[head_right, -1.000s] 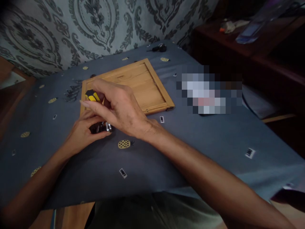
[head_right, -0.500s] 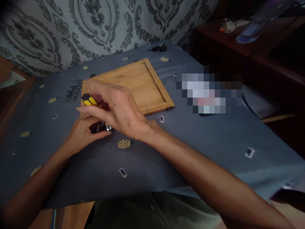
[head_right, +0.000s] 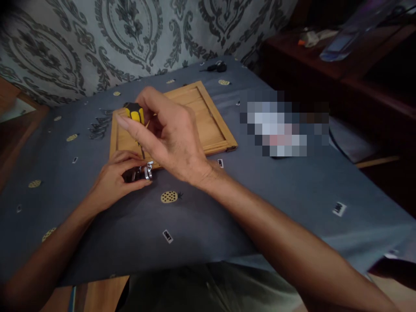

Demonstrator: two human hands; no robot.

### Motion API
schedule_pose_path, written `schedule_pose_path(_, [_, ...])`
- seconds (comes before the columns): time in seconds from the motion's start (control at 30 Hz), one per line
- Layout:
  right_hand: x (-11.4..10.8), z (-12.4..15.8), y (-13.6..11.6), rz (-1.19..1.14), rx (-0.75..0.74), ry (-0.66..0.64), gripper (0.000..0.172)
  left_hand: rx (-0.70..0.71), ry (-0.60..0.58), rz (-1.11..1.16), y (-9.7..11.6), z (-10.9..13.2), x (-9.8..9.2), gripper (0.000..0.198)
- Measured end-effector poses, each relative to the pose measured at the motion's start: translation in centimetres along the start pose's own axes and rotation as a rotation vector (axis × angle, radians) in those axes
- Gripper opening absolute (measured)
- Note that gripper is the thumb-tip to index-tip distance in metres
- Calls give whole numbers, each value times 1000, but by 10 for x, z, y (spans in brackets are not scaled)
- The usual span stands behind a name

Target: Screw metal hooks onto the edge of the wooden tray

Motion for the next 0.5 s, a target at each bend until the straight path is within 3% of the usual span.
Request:
schedule_pose_path(0.2, [4, 4, 10, 75, 3, -142, 28, 3, 4, -11, 0, 0, 1, 31])
schedule_pose_path(0.5, [5, 4, 10, 102, 30, -130, 30, -37, -5, 12, 2, 0, 1, 31])
Point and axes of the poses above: each hand's wrist, its own z-axis away from the middle knuckle, its own x-axis out of the palm, y = z × x, the point moved 1 cm from there along -z, towards the middle knuckle, and after that the axes turned 5 degrees about -x, right-handed, at the moved point
